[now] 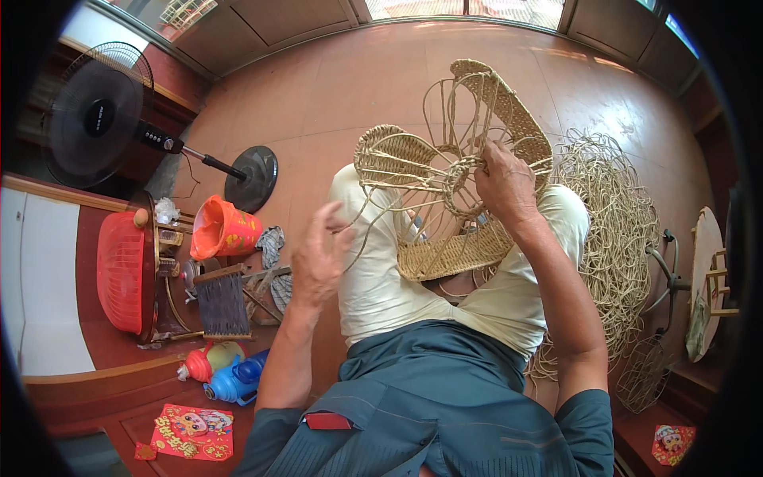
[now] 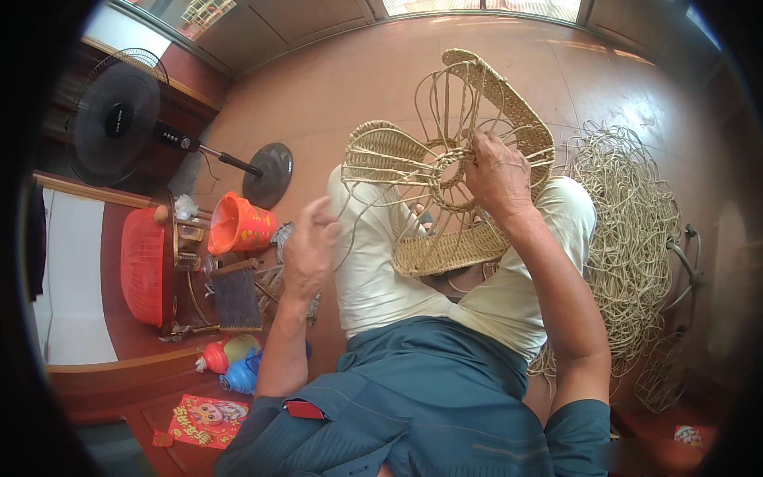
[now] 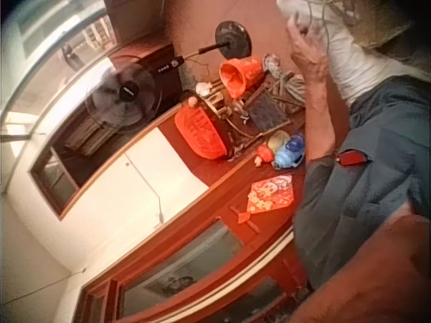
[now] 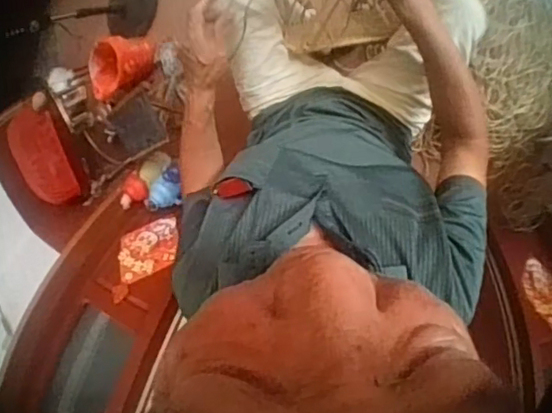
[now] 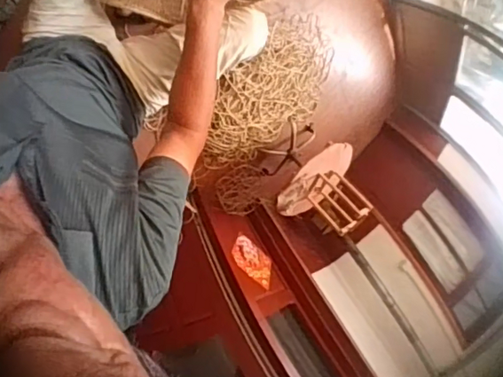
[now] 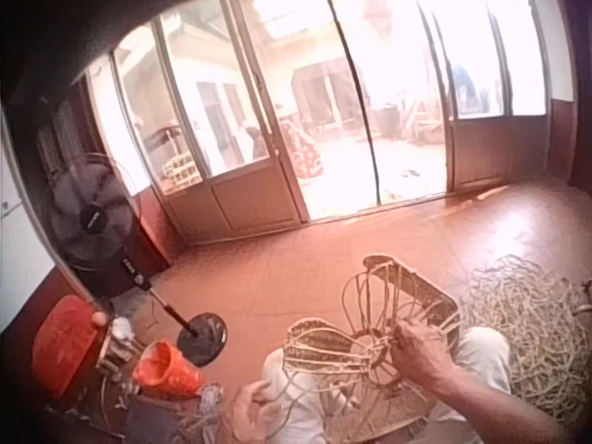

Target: Weaving dried plant material into a fan or basket frame.

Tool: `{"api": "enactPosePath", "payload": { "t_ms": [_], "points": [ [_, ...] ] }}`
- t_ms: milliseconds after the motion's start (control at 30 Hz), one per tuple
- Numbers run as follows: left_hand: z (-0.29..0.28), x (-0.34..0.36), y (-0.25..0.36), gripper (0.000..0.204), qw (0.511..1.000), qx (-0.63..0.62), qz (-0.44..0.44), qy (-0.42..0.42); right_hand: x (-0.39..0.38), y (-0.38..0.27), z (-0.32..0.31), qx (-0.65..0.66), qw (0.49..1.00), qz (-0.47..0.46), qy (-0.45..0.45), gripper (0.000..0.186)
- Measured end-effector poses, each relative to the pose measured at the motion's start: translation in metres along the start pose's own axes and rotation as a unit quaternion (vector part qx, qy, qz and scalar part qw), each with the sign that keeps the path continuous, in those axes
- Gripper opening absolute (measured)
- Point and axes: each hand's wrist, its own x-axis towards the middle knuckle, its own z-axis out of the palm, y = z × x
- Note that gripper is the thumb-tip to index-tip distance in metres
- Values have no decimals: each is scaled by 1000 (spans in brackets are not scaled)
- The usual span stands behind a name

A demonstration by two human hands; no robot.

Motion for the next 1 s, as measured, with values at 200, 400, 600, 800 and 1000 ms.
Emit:
{"api": "enactPosePath", "payload": {
  "t_ms": [200,400,600,800,1000],
  "points": [
    [-4,-14,-125,26,996,74,-19,38,-4,-1,0,38,998,-25,51,24],
    [-17,-2,-65,30,974,204,71,70,-3,17,-2,23,998,-55,5,43],
    [53,-22,25,28,987,-60,-131,-64,-4,8,-18,148,986,-77,-26,51],
    [102,-54,16,23,978,86,177,-75,-6,20,-18,214,970,-104,-48,54],
    [109,-48,48,24,946,194,220,-140,-9,24,-11,162,977,-136,-29,53]
  ]
}}
